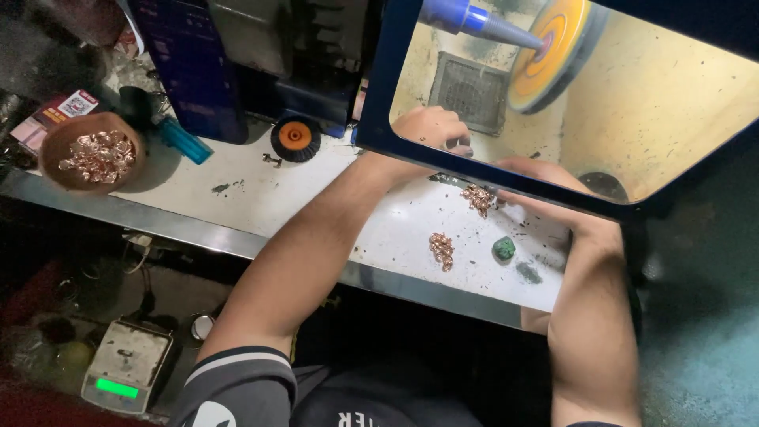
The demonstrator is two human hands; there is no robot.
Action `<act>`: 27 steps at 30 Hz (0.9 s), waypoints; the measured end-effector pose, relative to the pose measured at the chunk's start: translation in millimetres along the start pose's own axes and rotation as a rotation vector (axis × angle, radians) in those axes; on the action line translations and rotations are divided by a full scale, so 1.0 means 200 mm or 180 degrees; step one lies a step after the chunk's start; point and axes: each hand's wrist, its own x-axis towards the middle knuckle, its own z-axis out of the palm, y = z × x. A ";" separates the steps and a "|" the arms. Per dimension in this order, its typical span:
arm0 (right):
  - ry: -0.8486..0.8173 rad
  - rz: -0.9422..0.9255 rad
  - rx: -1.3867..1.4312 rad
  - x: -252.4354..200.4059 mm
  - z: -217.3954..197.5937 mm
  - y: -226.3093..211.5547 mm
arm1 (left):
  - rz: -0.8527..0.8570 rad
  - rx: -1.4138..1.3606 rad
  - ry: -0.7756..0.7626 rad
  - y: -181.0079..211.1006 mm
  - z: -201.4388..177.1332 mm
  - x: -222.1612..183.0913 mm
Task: Polishing small metal rings using a motorized polishing wheel inside a protective enclosure.
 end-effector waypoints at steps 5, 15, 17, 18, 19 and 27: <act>0.0036 -0.0050 -0.0098 0.00 0.01 0.05 | 0.0170 0.0222 0.0066 0.00 0.02 -0.01; -0.0051 -0.0017 0.0220 0.00 0.01 0.02 | 0.0441 0.0303 -0.0169 0.17 -0.42 -0.44; -0.0053 -0.0014 0.0366 0.00 0.02 0.01 | 0.0578 0.0506 0.0401 0.10 -0.55 -0.58; -0.0054 -0.0010 0.0498 0.00 0.03 0.01 | 0.0711 0.0704 0.0989 0.07 -0.61 -0.64; -0.0052 0.0001 0.0509 0.00 0.02 0.00 | 0.0714 0.0694 0.0977 0.00 -0.67 -0.73; -0.0252 0.0757 -0.0032 0.01 -0.01 -0.13 | -0.0959 0.1739 0.1889 -0.16 -0.80 -1.00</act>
